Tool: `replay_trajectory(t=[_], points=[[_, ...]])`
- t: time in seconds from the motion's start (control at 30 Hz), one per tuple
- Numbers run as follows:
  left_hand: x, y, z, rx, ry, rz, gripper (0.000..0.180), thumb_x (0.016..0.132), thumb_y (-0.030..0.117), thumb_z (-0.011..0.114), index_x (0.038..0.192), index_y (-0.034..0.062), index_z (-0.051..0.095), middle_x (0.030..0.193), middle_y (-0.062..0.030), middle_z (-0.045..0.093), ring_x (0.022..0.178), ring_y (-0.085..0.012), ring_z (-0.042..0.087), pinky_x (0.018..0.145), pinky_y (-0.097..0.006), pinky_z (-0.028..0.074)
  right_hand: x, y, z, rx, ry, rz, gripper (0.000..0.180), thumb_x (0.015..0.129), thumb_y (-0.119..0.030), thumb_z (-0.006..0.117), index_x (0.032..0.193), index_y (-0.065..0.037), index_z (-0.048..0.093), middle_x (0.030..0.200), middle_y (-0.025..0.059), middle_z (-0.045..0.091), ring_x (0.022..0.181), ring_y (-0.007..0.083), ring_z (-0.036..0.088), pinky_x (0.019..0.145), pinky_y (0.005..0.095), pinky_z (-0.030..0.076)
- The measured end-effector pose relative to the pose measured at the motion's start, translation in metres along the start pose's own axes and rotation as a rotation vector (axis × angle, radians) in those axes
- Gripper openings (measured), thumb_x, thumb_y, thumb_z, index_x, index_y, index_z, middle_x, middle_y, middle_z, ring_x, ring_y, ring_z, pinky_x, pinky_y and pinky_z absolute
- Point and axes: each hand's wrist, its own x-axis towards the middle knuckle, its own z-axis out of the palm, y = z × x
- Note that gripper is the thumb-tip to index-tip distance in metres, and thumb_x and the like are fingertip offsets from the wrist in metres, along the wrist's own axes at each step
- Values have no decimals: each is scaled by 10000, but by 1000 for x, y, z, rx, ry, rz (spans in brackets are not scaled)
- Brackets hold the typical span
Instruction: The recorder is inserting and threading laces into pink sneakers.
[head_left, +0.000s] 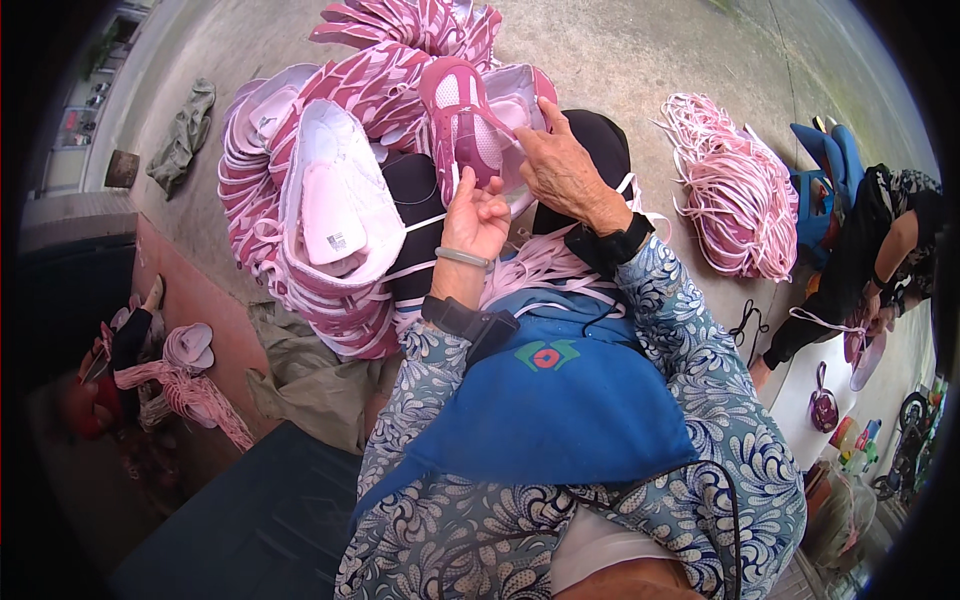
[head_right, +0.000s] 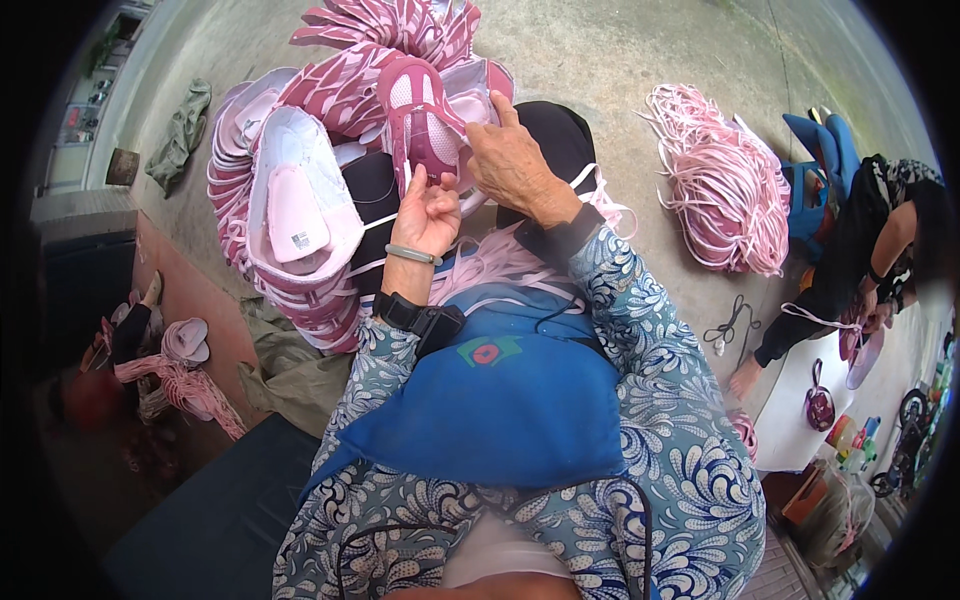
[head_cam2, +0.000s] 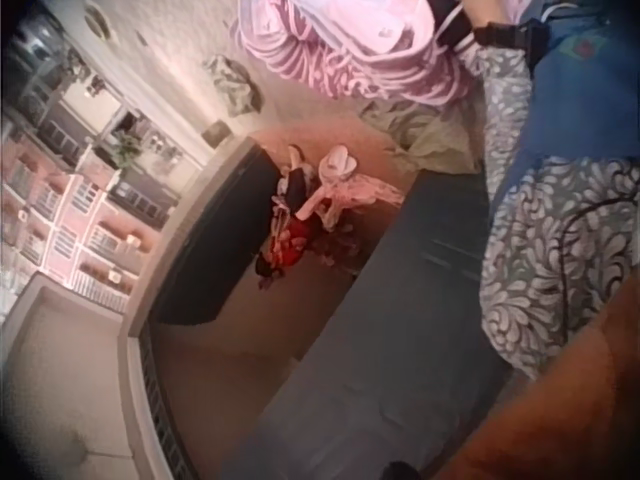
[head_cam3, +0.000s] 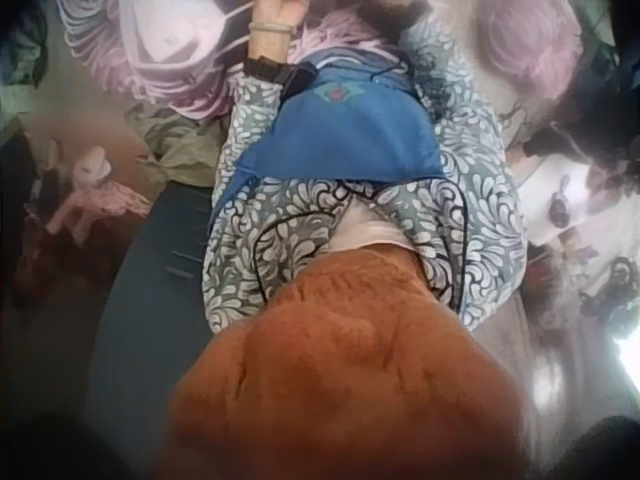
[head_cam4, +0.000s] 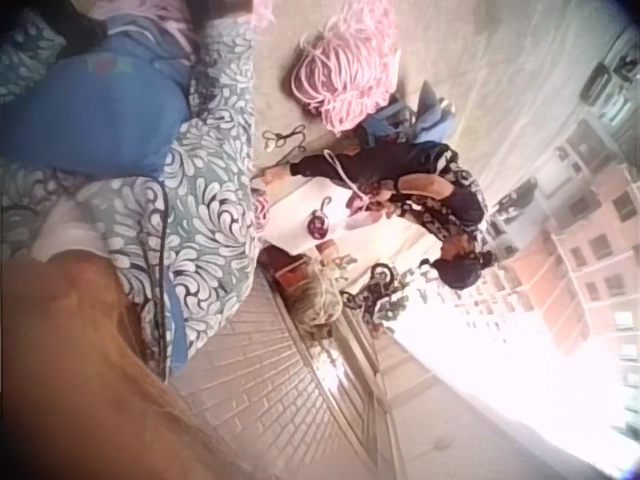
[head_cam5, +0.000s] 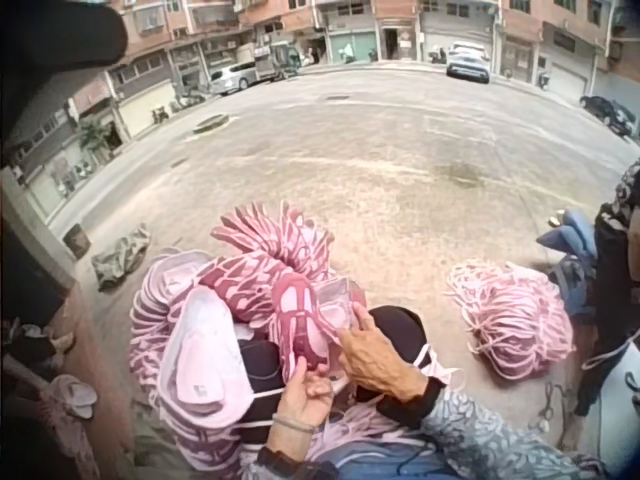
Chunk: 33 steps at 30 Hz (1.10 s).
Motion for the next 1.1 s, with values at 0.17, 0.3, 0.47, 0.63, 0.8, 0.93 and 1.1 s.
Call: replay_trajectory(t=[0.17,0.3,0.47,0.63,0.8,0.93,1.1], points=[[-3,-15,0,60,-107,-126,340,905,365,522,838,39,452,675,-22,453,456,-71,331,405,-178,318,-7,4,4,26,-69,94,173,711,-34,513,873,26,506,703,178,559,845,385,576,1045,464,268],[-1,-24,-9,146,-31,-9,287,879,364,570,845,86,509,669,0,462,459,-76,352,420,-188,314,-2,-11,15,-93,-66,136,180,714,-59,538,878,7,503,743,152,551,992,377,529,986,454,337],[-13,-34,7,364,-20,142,316,864,396,581,934,91,537,675,-16,512,480,-102,417,437,-231,355,4,-18,12,-170,2,108,213,717,-99,563,895,10,523,852,180,564,1176,429,398,910,454,398],[-15,-44,-2,616,127,346,445,900,460,475,914,16,511,498,-50,481,375,-133,470,350,-246,382,-2,-12,7,-154,22,98,364,740,-128,552,1080,0,528,909,150,581,1174,396,403,953,412,373],[-15,-40,-2,924,104,463,480,900,448,472,886,-31,498,585,-102,541,359,-156,482,332,-265,407,0,-3,5,-178,-51,103,359,759,-156,550,1088,-13,534,882,145,598,1154,380,419,976,420,344],[-14,-34,-6,731,66,383,450,894,439,490,973,-2,522,855,-132,604,432,-173,535,387,-269,457,-2,6,1,-204,-14,77,335,797,-241,551,1054,-27,574,887,152,611,1062,337,491,971,446,324],[-12,-24,-9,741,2,324,546,876,495,485,1005,-35,516,727,-119,601,429,-187,562,411,-278,490,2,9,-21,-78,44,1,384,750,-373,601,918,-28,581,936,169,551,1092,410,440,927,466,346]])
